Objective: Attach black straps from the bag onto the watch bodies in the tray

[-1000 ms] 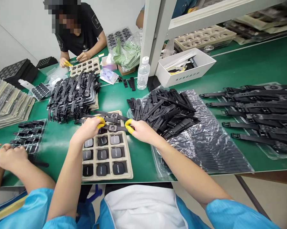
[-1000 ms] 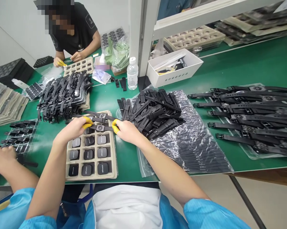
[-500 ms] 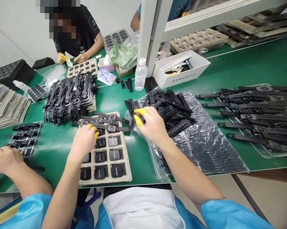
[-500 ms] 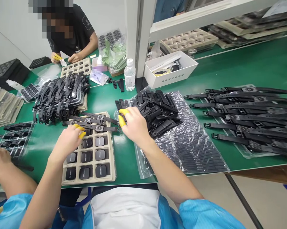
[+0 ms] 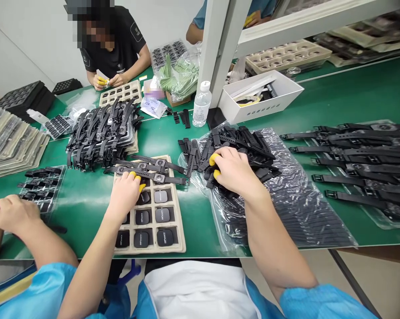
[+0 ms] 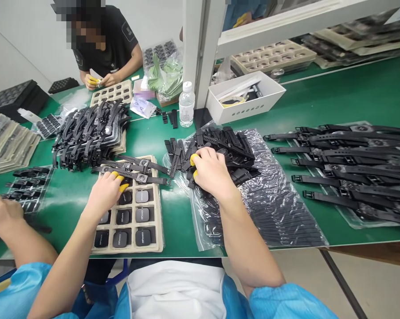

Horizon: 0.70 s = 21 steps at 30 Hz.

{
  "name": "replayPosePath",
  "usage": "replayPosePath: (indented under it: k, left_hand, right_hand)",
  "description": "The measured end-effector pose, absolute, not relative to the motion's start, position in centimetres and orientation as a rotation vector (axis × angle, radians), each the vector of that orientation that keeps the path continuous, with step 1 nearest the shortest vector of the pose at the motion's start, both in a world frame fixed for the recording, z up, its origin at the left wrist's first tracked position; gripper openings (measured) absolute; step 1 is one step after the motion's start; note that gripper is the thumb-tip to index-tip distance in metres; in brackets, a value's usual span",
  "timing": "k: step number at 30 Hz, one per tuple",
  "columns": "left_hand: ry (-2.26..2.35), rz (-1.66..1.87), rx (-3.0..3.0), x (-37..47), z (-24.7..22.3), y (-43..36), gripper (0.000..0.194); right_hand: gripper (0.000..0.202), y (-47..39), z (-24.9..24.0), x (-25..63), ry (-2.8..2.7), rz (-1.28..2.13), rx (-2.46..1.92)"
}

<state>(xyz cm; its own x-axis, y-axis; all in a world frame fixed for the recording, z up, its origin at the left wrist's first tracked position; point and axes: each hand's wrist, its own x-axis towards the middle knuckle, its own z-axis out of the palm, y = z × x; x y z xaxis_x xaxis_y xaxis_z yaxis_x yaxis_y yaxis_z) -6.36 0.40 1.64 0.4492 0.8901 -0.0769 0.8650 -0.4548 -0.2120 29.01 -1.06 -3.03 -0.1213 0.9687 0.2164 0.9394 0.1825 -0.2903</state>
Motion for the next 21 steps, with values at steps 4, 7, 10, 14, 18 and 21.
replayPosePath:
  k: [4, 7, 10, 14, 18, 21]
  left_hand:
    - [-1.660, 0.159, -2.652, -6.7, 2.9, 0.4, 0.019]
    - [-1.888, -0.126, -2.753, -6.3, 4.9, 0.6, 0.023]
    - [-2.027, -0.532, -2.770, -4.9, 6.6, 1.2, 0.025]
    - [-2.073, -1.008, -2.739, -2.8, 6.4, 2.0, 0.021]
    - [-2.055, -1.419, -2.850, -1.6, 3.5, 2.7, 0.018]
    - [-2.137, -1.644, -2.837, -1.5, 1.4, 2.9, 0.018]
  right_hand:
    - [0.025, -0.8, -2.5, 28.3, -1.973, 0.050, -1.724]
    - [0.026, -0.8, -2.4, 26.4, -1.853, 0.151, -1.601]
    - [0.036, -1.2, -2.3, 23.6, -1.949, 0.375, -1.587]
    - [0.052, -1.7, -2.2, 21.3, -2.311, 0.465, -1.523]
    - [0.029, -1.7, -2.1, 21.4, -2.462, 0.424, -1.534]
    - [0.020, -1.6, -2.2, 21.9, -2.450, 0.417, -1.542]
